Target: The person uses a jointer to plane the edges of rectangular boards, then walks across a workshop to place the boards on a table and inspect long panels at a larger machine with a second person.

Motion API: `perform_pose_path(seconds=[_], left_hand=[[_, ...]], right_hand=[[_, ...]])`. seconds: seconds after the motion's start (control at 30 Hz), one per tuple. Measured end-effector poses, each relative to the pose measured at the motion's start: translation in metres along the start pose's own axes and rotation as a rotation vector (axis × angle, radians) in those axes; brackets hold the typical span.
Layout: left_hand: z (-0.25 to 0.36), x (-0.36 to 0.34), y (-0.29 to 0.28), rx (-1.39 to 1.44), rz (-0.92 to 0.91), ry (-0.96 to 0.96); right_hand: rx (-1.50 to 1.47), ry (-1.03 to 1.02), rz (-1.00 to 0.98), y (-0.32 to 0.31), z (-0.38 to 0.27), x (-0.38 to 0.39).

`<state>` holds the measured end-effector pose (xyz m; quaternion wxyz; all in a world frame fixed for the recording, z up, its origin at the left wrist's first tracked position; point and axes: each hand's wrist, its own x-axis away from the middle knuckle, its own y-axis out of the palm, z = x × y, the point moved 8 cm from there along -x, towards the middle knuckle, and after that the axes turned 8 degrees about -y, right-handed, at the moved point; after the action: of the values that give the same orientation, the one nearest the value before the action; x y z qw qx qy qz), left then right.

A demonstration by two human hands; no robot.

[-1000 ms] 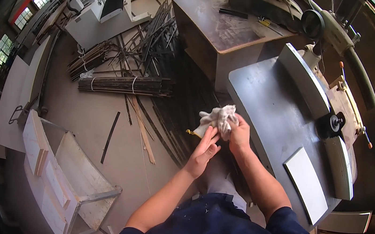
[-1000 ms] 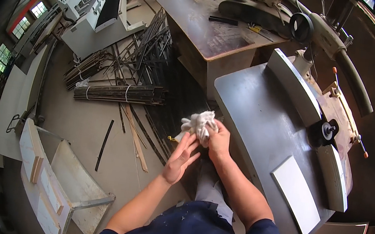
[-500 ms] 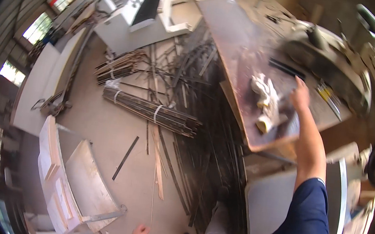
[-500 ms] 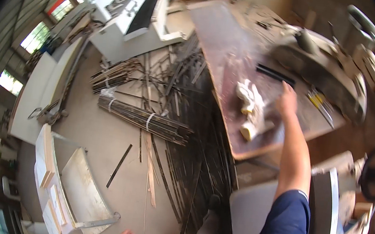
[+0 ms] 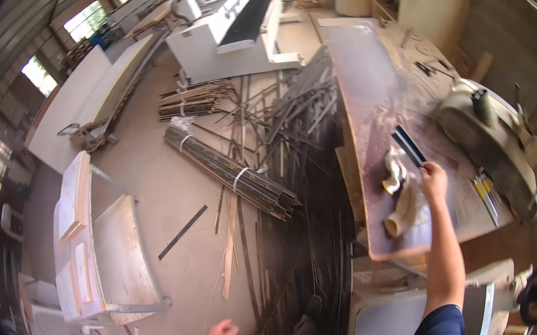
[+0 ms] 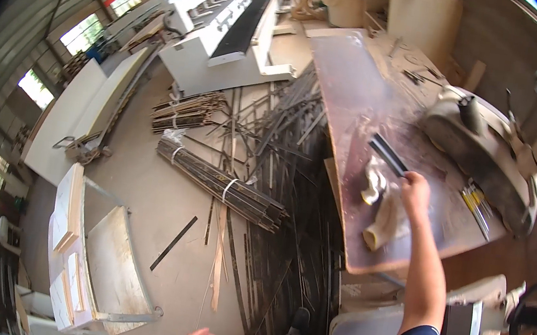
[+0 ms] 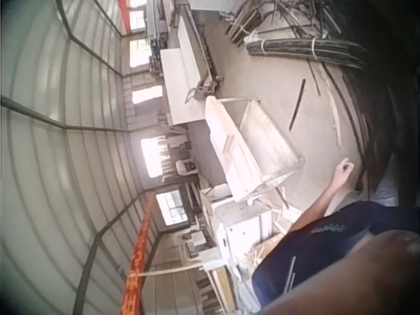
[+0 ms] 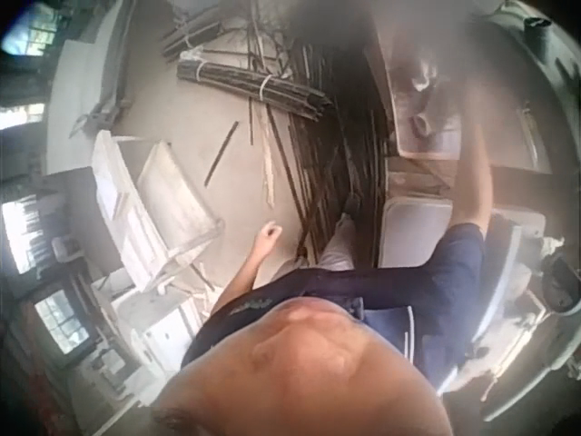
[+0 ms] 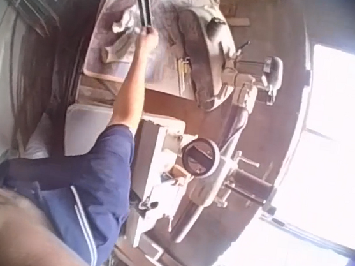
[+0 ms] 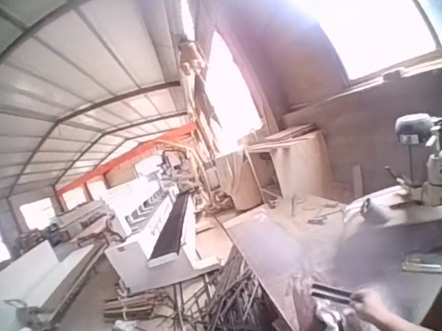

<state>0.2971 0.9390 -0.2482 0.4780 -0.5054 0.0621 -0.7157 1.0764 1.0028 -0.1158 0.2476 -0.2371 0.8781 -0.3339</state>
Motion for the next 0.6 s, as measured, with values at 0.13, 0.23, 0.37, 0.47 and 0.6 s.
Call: perform_pose_path(seconds=[0.13, 0.23, 0.37, 0.47, 0.6], left_hand=[[0.182, 0.008, 0.024, 0.402, -0.200, 0.497], [0.259, 0.069, 0.016, 0.632, -0.204, 0.887], [0.221, 0.128, 0.032, 0.556, -0.285, 0.743], [0.166, 0.180, 0.056, 0.326, -0.551, 0.818], [0.095, 0.220, 0.051, 0.210, -0.659, 0.809]], right_hand=[[-0.273, -0.095, -0.135, -0.002, -0.117, 0.188], [-0.535, -0.175, -0.247, -0.008, -0.201, 0.363], [-0.575, -0.004, -0.340, -0.025, -0.231, 0.541], [-0.350, 0.034, -0.354, -0.088, -0.200, 0.640], [0.228, 0.300, -0.077, -0.252, -0.079, 0.771]])
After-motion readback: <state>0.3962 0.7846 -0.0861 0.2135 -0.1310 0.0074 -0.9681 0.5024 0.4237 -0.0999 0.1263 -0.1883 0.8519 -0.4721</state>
